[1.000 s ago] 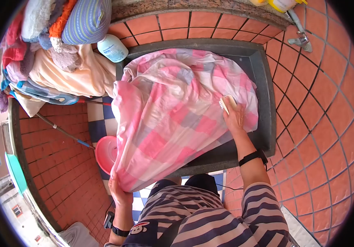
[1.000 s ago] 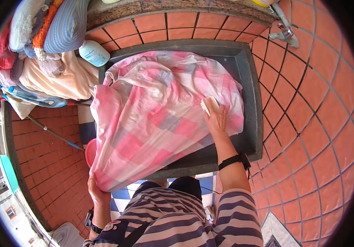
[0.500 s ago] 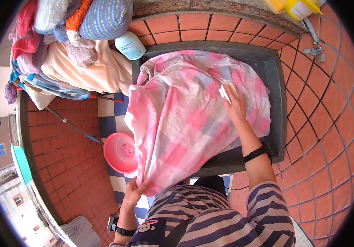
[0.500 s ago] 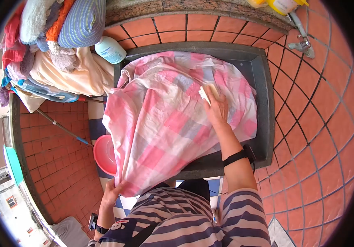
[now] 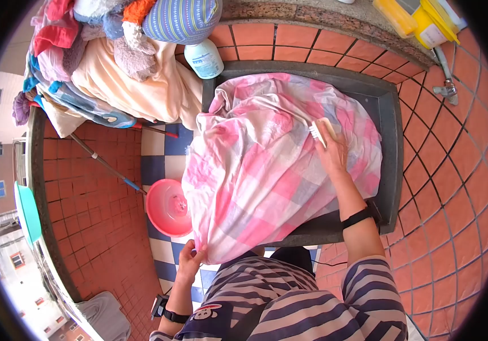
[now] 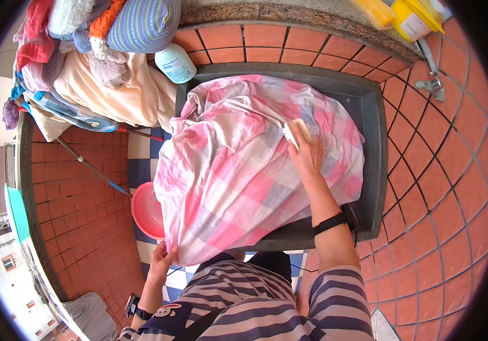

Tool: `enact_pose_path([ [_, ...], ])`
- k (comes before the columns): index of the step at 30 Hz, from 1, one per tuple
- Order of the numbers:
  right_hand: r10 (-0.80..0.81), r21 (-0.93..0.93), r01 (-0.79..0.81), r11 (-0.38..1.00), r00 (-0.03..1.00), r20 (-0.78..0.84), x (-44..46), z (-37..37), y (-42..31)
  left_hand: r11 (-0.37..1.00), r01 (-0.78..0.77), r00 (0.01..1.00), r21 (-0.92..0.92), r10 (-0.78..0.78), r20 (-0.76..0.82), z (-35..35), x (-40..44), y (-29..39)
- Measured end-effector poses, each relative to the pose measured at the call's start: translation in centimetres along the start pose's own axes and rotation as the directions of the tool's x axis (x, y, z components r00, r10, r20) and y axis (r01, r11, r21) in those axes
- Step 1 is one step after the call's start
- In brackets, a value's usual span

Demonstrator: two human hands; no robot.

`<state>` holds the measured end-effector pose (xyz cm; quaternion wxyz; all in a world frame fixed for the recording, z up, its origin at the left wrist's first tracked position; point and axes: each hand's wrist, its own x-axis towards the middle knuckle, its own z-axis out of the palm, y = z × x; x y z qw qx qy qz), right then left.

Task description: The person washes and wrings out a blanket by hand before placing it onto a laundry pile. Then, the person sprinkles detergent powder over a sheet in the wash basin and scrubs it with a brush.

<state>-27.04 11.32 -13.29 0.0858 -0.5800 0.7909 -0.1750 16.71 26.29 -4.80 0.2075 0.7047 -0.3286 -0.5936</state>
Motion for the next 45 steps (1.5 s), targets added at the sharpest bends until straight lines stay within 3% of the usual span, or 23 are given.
enact_pose_path([
  [1,-0.159,0.119,0.161,0.980,0.987,-0.029,-1.9,-0.1,-4.7,0.990,0.050,0.999,0.129,-0.048,-0.016,0.1,0.9,0.0],
  [2,-0.282,0.243,0.266,0.933,0.959,0.035,-4.5,0.5,-9.5,0.980,-0.138,0.973,0.144,0.162,-0.167,1.4,2.5,-0.8],
  [3,-0.475,0.384,0.427,0.819,0.880,0.035,-7.6,1.2,-14.0,0.998,-0.051,0.969,-0.037,0.040,-0.245,2.4,3.7,0.5],
  [5,-0.774,0.487,0.670,0.560,0.633,0.018,-13.3,3.5,-18.8,0.954,-0.015,0.989,-0.298,-0.029,-0.145,3.5,5.3,2.4],
  [7,-0.768,0.455,0.659,0.598,0.635,0.090,-9.9,4.3,-15.7,0.954,0.005,0.995,-0.300,-0.033,-0.089,2.4,4.1,0.9],
  [9,-0.453,0.095,0.448,0.889,0.891,0.033,-2.4,3.6,-7.6,0.955,0.038,0.998,-0.295,-0.049,-0.029,1.4,1.8,-0.3],
  [11,-0.137,-0.263,0.151,0.953,0.988,0.072,2.2,2.9,0.2,0.925,-0.010,1.000,-0.379,0.004,-0.016,1.1,-1.1,0.2],
  [14,0.030,-0.149,-0.024,0.989,0.999,0.036,1.9,2.9,3.0,0.986,-0.021,1.000,-0.168,0.024,0.015,-0.7,0.1,-1.0],
  [15,-0.075,0.020,0.075,0.997,0.997,-0.002,0.2,1.9,-1.7,0.999,0.035,0.999,-0.004,-0.035,0.040,-0.8,0.1,-2.0],
  [16,-0.227,0.151,0.224,0.963,0.974,0.003,-2.3,0.9,-7.0,0.984,-0.092,0.996,0.150,0.092,0.002,-0.5,1.7,-2.4],
  [18,-0.555,0.363,0.508,0.782,0.832,0.031,-8.9,2.0,-15.4,0.933,0.026,0.986,-0.359,-0.084,-0.147,1.5,4.7,-0.6],
  [19,-0.554,0.365,0.508,0.780,0.832,0.024,-8.8,2.6,-15.4,0.805,0.123,0.958,-0.580,-0.249,-0.142,1.7,5.9,0.0],
  [22,-0.750,0.376,0.667,0.643,0.649,0.130,-8.4,4.4,-14.9,0.815,0.050,0.977,-0.578,-0.160,-0.141,3.2,2.8,3.0],
  [24,-0.462,0.094,0.458,0.884,0.886,0.027,0.6,4.6,-6.6,0.809,-0.017,0.983,-0.587,-0.094,-0.159,2.7,0.0,2.1],
  [26,-0.141,-0.312,0.139,0.940,0.990,0.017,4.8,3.2,-0.4,0.796,-0.085,0.984,-0.599,-0.026,-0.174,1.9,-2.2,0.3],
  [29,-0.021,-0.152,0.031,0.988,0.997,0.072,3.8,0.9,-1.1,0.901,-0.055,0.996,-0.431,0.018,-0.089,0.1,-1.3,-1.3],
  [31,-0.273,0.195,0.251,0.948,0.957,0.097,-2.3,1.3,-9.0,0.887,-0.002,0.995,-0.462,0.048,0.088,0.1,0.3,-1.9],
  [33,-0.671,0.442,0.570,0.693,0.734,0.106,-10.5,2.5,-16.6,0.574,0.118,0.987,-0.810,-0.160,0.031,2.0,2.2,1.0],
  [35,-0.802,0.491,0.719,0.491,0.594,-0.069,-13.5,3.3,-19.3,0.464,0.225,0.973,-0.857,-0.149,0.175,2.2,2.7,1.9],
  [38,-0.661,0.182,0.642,0.745,0.747,0.071,-2.7,4.0,-11.5,0.573,0.143,0.984,-0.807,-0.172,0.052,1.6,-1.2,2.6],
  [41,-0.281,0.018,0.280,0.960,0.958,0.057,4.4,4.4,-4.8,0.738,0.034,0.997,-0.674,-0.075,-0.032,0.8,-2.9,1.9],
  [43,-0.177,-0.013,0.177,0.984,0.984,0.022,4.0,4.1,-7.6,0.672,0.055,0.998,-0.739,-0.029,0.049,0.4,-1.8,2.0],
  [45,-0.358,0.222,0.345,0.912,0.933,0.019,-0.7,2.6,-14.7,0.457,0.228,0.972,-0.860,-0.056,0.227,0.8,-0.4,3.5],
])
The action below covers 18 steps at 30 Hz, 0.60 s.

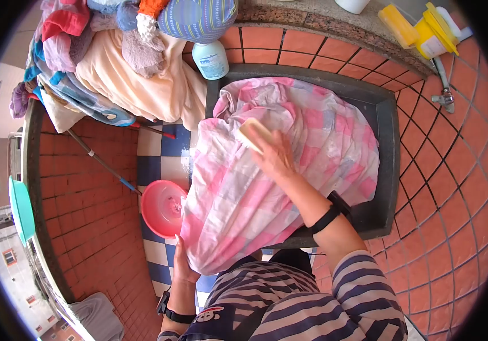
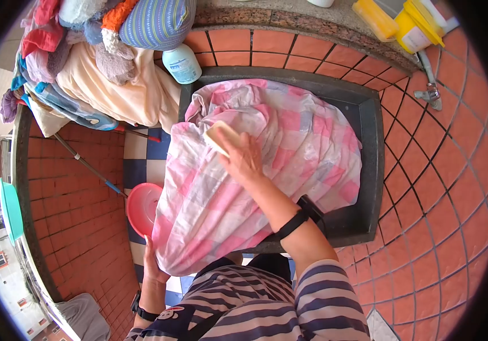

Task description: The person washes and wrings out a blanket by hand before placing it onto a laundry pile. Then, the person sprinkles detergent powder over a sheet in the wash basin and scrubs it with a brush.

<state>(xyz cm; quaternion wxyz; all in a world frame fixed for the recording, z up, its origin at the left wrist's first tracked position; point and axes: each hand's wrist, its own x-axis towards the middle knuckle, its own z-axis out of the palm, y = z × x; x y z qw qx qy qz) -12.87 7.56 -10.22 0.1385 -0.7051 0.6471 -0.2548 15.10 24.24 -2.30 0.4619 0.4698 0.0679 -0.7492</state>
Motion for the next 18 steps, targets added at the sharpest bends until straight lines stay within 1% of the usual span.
enact_pose_path([
  [1,-0.185,0.163,0.169,0.972,0.979,0.089,-2.4,1.4,-4.1,0.995,0.038,0.997,0.095,-0.032,-0.066,-1.1,0.7,0.0],
  [2,-0.388,0.321,0.343,0.883,0.917,0.089,-5.6,3.2,-8.0,0.995,0.039,0.998,0.094,-0.033,-0.062,-1.2,0.4,0.2],
  [3,-0.390,0.320,0.345,0.883,0.916,0.090,-6.6,3.6,-8.2,0.974,-0.052,0.997,0.219,0.062,-0.037,-1.0,-0.1,0.3],
  [4,-0.476,0.366,0.414,0.834,0.874,0.098,-7.2,4.2,-8.1,0.930,-0.142,0.988,0.338,0.152,-0.003,-1.2,-0.6,0.4],
  [5,-0.558,0.413,0.476,0.776,0.824,0.100,-7.5,5.0,-7.8,0.896,-0.193,0.977,0.400,0.215,-0.009,-2.9,-1.7,0.4],
  [6,-0.409,0.191,0.381,0.905,0.902,0.141,-5.0,4.5,-3.1,0.859,-0.206,0.966,0.468,0.255,-0.043,-3.2,-3.2,0.9],
  [7,-0.264,-0.019,0.267,0.964,0.960,0.089,-2.2,2.9,2.0,0.836,-0.225,0.963,0.501,0.268,-0.014,-3.8,-4.7,1.1],
  [8,-0.123,-0.136,0.129,0.982,0.991,0.052,0.0,1.1,5.4,0.812,-0.249,0.959,0.528,0.283,0.018,-4.4,-5.4,1.4],
  [9,-0.033,-0.218,0.036,0.975,0.999,0.019,1.4,0.4,8.0,0.815,-0.249,0.958,0.523,0.287,0.009,-5.1,-5.8,1.6],
  [10,-0.018,-0.264,0.026,0.964,0.999,0.034,2.2,-0.5,8.5,0.755,-0.209,0.971,0.621,0.234,0.042,-5.9,-5.9,2.2],
  [11,0.008,-0.288,-0.006,0.957,1.000,0.007,2.4,-0.2,7.7,0.680,-0.184,0.980,0.710,0.182,0.079,-6.4,-5.4,2.6],
  [12,0.031,-0.311,-0.034,0.950,0.999,-0.014,2.3,0.4,5.6,0.683,-0.188,0.979,0.706,0.186,0.081,-7.0,-4.4,2.4],
  [13,0.041,-0.128,-0.044,0.991,0.999,-0.022,1.6,0.0,1.4,0.633,-0.326,0.943,0.702,0.272,0.193,-7.6,-2.8,2.2],
  [14,-0.002,0.050,-0.001,0.999,0.998,0.060,0.0,0.8,-2.5,0.567,-0.464,0.883,0.681,0.354,0.307,-7.4,-1.4,2.5],
  [15,-0.159,0.187,0.126,0.974,0.972,0.174,-2.6,2.3,-6.1,0.736,-0.428,0.898,0.525,0.409,0.159,-5.8,-0.9,2.4],
  [16,-0.371,0.350,0.291,0.890,0.909,0.189,-5.8,3.8,-9.4,0.858,-0.392,0.909,0.331,0.416,-0.003,-3.6,-0.7,1.7],
  [17,-0.504,0.379,0.421,0.824,0.851,0.150,-7.3,3.6,-10.9,0.849,-0.406,0.870,0.337,0.472,-0.142,-0.9,-0.7,1.3],
  [18,-0.626,0.402,0.542,0.738,0.773,0.106,-7.9,3.3,-11.7,0.849,-0.404,0.869,0.340,0.473,-0.147,-1.8,-0.7,1.2],
])
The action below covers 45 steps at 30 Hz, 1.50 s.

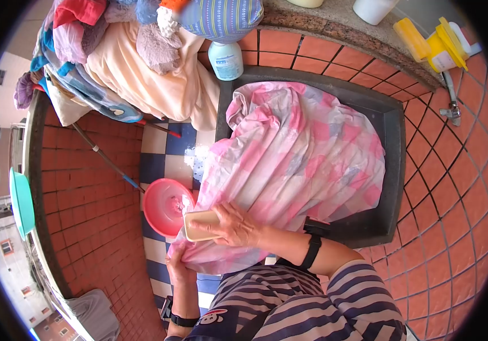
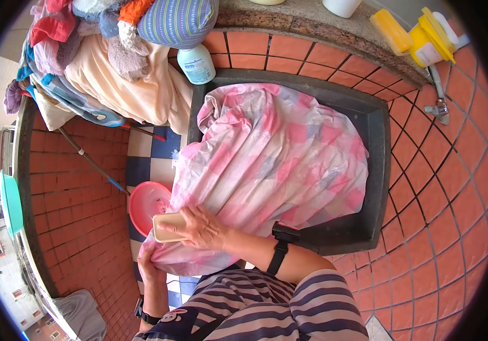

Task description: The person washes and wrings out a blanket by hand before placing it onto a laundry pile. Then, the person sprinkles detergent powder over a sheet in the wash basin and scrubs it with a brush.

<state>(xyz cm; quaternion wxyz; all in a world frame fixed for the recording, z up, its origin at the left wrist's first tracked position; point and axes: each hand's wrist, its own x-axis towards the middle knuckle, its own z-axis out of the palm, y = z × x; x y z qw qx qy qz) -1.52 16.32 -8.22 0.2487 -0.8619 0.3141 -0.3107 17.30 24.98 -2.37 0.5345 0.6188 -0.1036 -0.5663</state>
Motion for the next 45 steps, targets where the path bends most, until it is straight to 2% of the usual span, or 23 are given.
enact_pose_path([
  [1,0.059,0.021,-0.060,0.998,0.998,0.013,-0.7,-0.4,3.1,0.993,0.050,0.997,-0.111,-0.056,-0.052,-1.6,0.0,-0.8],
  [3,0.351,-0.424,-0.348,0.836,0.933,-0.072,-3.2,-5.5,13.1,0.969,0.072,0.976,-0.237,-0.117,-0.182,-2.2,-0.9,-0.8],
  [6,0.531,-0.516,-0.610,0.601,0.788,-0.312,-3.6,-11.3,19.2,0.872,0.096,0.936,-0.479,0.085,0.342,-3.8,-0.9,-1.3],
  [7,0.556,-0.505,-0.655,0.562,0.751,-0.355,-3.3,-10.8,19.2,0.870,0.099,0.932,-0.483,0.089,0.352,-3.8,-0.7,-1.6],
  [8,0.579,-0.492,-0.693,0.526,0.716,-0.390,-2.2,-9.9,17.8,0.886,0.237,0.955,-0.399,-0.137,0.265,-1.2,-1.2,-0.3],
  [10,0.583,-0.194,-0.641,0.742,0.761,-0.286,0.5,-7.7,10.9,0.792,0.536,0.844,-0.294,-0.486,0.227,-0.9,-0.8,-0.3],
  [12,0.334,-0.002,-0.335,0.942,0.942,-0.038,0.8,-2.9,3.5,0.792,0.602,0.797,-0.103,-0.590,0.127,0.2,-0.6,-1.1],
  [14,0.312,-0.097,-0.310,0.946,0.950,0.008,-0.8,-2.0,5.1,0.810,0.586,0.798,0.019,-0.582,0.156,-0.2,-1.2,-1.4],
  [16,0.285,-0.300,-0.248,0.921,0.955,0.085,-3.1,-3.0,7.7,0.853,0.519,0.817,0.053,-0.514,0.261,-1.9,-1.4,-2.1],
  [18,0.465,-0.498,-0.435,0.750,0.883,-0.071,-4.4,-8.3,14.7,0.863,0.504,0.835,0.018,-0.493,0.244,-2.0,-1.8,-1.4],
  [20,0.580,-0.512,-0.561,0.650,0.802,-0.142,-4.8,-10.8,16.6,0.798,0.247,0.755,0.549,-0.514,0.408,-1.5,-2.2,0.1],
  [22,0.638,-0.342,-0.662,0.666,0.744,-0.198,-4.5,-10.5,16.8,0.718,0.340,0.682,0.607,-0.633,0.366,0.7,-1.8,0.5],
  [23,0.705,-0.144,-0.742,0.654,0.668,-0.238,-4.4,-10.1,16.9,0.774,-0.179,0.746,0.607,-0.296,0.597,1.6,-1.4,-0.1],
  [24,0.697,-0.151,-0.733,0.663,0.678,-0.234,-4.0,-9.7,16.6,0.601,-0.649,0.603,0.467,0.031,0.797,2.4,-1.3,-0.6],
  [26,0.626,0.381,-0.512,0.770,0.722,-0.295,-3.4,-8.5,15.3,0.432,-0.743,0.618,0.511,0.153,0.771,5.0,-2.1,0.8],
  [27,0.674,0.087,-0.680,0.728,0.686,-0.274,-3.2,-8.6,13.4,0.245,-0.796,0.604,0.554,0.257,0.754,5.9,-2.7,1.1],
  [28,0.730,0.101,-0.730,0.677,0.647,-0.218,-1.5,-9.4,9.5,0.242,-0.796,0.604,0.555,0.260,0.753,6.2,-3.2,0.6],
  [30,0.515,0.130,-0.500,0.856,0.844,-0.150,-0.6,-8.4,4.7,0.492,-0.630,0.761,0.601,0.238,0.603,6.4,-3.9,-0.7],
  [31,0.389,0.088,-0.389,0.917,0.921,0.026,-0.6,-7.8,2.2,0.534,-0.644,0.734,0.548,0.226,0.641,6.3,-4.1,-1.0],
  [34,-0.057,0.062,0.044,0.997,0.969,0.239,-3.4,-3.3,0.3,0.417,-0.679,0.681,0.605,0.049,0.731,4.0,-5.9,-1.4],
  [39,0.444,-0.581,-0.410,0.703,0.891,-0.091,-2.7,-10.7,16.1,0.376,-0.652,0.752,0.658,0.210,0.625,0.7,-7.2,-1.4],
  [42,0.575,-0.608,-0.561,0.562,0.793,-0.201,-1.6,-10.4,15.6,0.360,-0.599,0.796,0.715,0.174,0.579,1.3,-6.8,-1.6],
  [45,0.398,-0.269,-0.362,0.893,0.912,0.095,-1.7,-6.7,4.5,0.334,-0.583,0.807,0.740,0.139,0.573,2.3,-6.0,-1.9],
])
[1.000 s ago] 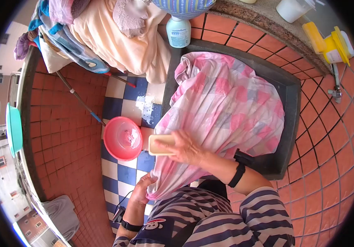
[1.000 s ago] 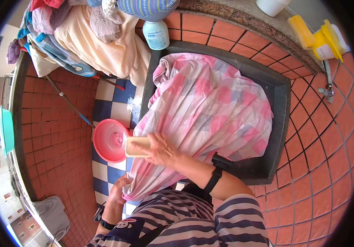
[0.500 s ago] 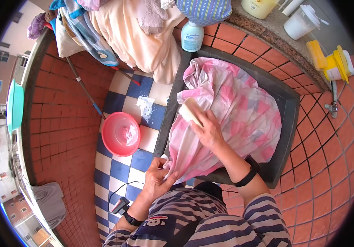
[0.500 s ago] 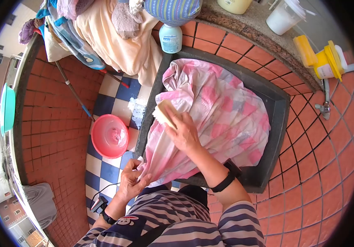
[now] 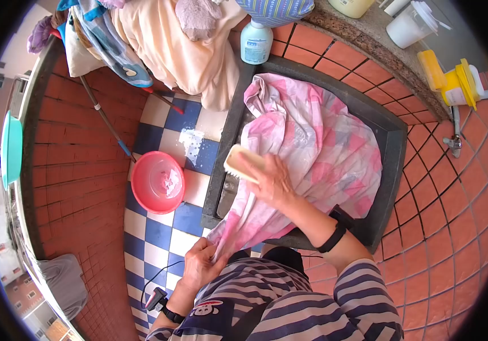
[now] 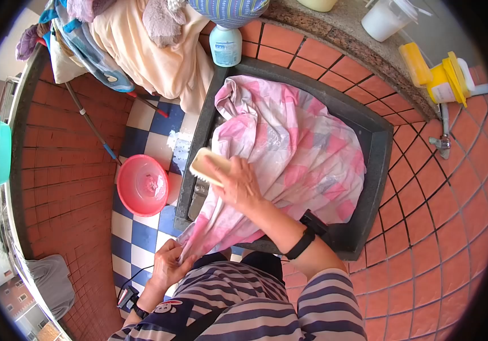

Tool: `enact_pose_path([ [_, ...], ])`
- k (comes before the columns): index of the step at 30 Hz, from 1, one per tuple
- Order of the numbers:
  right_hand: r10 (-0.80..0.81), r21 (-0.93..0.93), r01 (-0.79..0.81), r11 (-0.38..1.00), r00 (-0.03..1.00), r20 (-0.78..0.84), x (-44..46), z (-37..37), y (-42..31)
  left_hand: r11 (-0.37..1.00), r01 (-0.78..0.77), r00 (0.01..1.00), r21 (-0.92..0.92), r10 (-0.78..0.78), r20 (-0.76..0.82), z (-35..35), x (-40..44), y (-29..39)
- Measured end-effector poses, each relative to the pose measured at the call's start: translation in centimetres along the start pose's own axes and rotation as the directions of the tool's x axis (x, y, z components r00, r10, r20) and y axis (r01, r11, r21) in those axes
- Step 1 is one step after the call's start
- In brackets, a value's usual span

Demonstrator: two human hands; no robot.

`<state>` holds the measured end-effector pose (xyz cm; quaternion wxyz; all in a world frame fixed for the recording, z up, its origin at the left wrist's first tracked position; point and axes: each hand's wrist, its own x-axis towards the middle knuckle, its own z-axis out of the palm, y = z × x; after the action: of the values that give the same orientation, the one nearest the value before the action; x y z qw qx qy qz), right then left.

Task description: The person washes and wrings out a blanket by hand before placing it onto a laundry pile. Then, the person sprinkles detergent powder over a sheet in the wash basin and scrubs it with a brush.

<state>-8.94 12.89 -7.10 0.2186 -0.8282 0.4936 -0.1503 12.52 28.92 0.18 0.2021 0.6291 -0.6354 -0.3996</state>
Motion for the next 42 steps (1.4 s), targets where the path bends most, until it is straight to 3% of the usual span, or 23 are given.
enact_pose_path([
  [1,-0.224,0.151,0.212,0.966,0.972,0.074,-2.4,2.5,-2.9,1.000,0.006,1.000,0.019,-0.006,-0.001,0.0,-0.1,0.2],
  [3,-0.424,0.108,0.413,0.904,0.898,0.115,-5.1,4.8,-4.3,0.998,0.042,0.998,0.051,-0.044,0.040,-0.2,-1.0,-0.8],
  [4,-0.311,0.084,0.302,0.950,0.942,0.127,-3.9,4.5,-1.3,0.998,-0.021,0.998,0.065,0.017,0.067,0.0,-1.7,-1.6],
  [5,-0.139,-0.150,0.161,0.976,0.980,0.145,-1.6,3.1,3.1,0.993,-0.087,0.993,0.074,0.080,0.086,0.2,-2.1,-2.2],
  [7,0.130,-0.380,-0.166,0.910,0.985,-0.117,1.9,0.4,11.0,0.993,-0.111,0.989,0.050,0.105,0.103,-0.3,-2.0,-2.0],
  [11,0.318,-0.334,-0.360,0.871,0.932,-0.173,3.3,-1.0,12.9,0.976,-0.111,0.991,0.190,0.094,0.096,-1.0,0.7,0.7],
  [14,0.351,-0.292,-0.390,0.873,0.919,-0.179,2.1,-0.2,12.3,0.912,-0.188,0.972,0.366,0.227,-0.066,0.6,3.1,1.2],
  [16,0.388,-0.248,-0.420,0.873,0.906,-0.168,1.8,-0.1,12.2,0.996,-0.027,0.950,-0.085,-0.001,-0.311,4.2,5.1,-0.9],
  [17,0.382,-0.251,-0.414,0.875,0.909,-0.169,2.0,-0.4,12.1,0.996,-0.027,0.948,-0.087,-0.002,-0.318,5.5,6.3,-1.6],
  [19,0.477,-0.186,-0.485,0.855,0.874,-0.090,2.4,-0.9,12.1,0.902,0.301,0.939,-0.308,-0.337,-0.070,7.3,8.6,-2.9],
  [20,0.473,-0.186,-0.482,0.856,0.876,-0.092,2.7,-0.7,12.1,0.903,0.300,0.939,-0.309,-0.337,-0.074,7.8,9.3,-3.5],
  [22,0.370,-0.333,-0.417,0.845,0.908,-0.198,2.9,-0.1,12.4,0.934,0.309,0.942,-0.180,-0.326,-0.079,8.3,10.1,-3.7],
  [26,0.356,-0.316,-0.408,0.857,0.910,-0.211,3.0,0.3,11.8,0.963,0.260,0.964,0.068,-0.255,-0.070,6.8,9.2,-0.3],
  [28,0.501,-0.071,-0.511,0.856,0.856,-0.127,3.2,-0.7,10.4,0.974,0.009,0.927,0.228,0.077,-0.367,6.1,8.5,2.6],
  [29,0.470,0.045,-0.468,0.882,0.875,-0.114,2.7,-1.0,9.1,0.974,0.003,0.926,0.228,0.083,-0.369,5.9,8.0,3.0],
  [32,0.152,0.313,-0.098,0.945,0.976,-0.155,-0.5,-1.9,1.2,0.924,0.227,0.970,-0.307,-0.242,-0.012,6.7,6.1,3.2],
  [33,0.004,0.319,0.026,0.948,0.996,-0.091,-2.0,-1.8,-1.6,0.926,0.226,0.971,-0.304,-0.240,-0.010,6.9,5.1,2.8],
  [35,-0.305,0.261,0.312,0.913,0.950,-0.069,-5.3,0.8,-4.2,0.923,0.340,0.910,-0.182,-0.273,0.312,6.9,3.3,1.6],
  [36,-0.350,0.205,0.339,0.918,0.937,0.017,-5.6,2.7,-2.4,0.924,0.339,0.910,-0.180,-0.273,0.313,7.4,2.0,0.6],
  [38,-0.409,0.023,0.408,0.912,0.908,0.090,-4.0,3.1,1.2,0.993,-0.110,0.988,0.052,0.104,0.114,8.5,0.1,-1.2],
  [39,-0.353,-0.107,0.343,0.933,0.932,-0.085,-0.6,3.1,4.8,0.993,-0.107,0.989,0.049,0.101,0.111,8.1,0.5,-0.7],
  [40,-0.106,-0.277,0.087,0.957,0.993,-0.054,2.3,1.3,7.9,0.994,-0.102,0.991,0.038,0.099,0.085,6.9,0.7,0.4],
  [42,0.018,-0.291,-0.077,0.954,0.979,-0.201,5.8,-0.1,12.4,0.996,-0.088,0.996,-0.009,0.088,0.001,6.2,1.3,1.4],
])
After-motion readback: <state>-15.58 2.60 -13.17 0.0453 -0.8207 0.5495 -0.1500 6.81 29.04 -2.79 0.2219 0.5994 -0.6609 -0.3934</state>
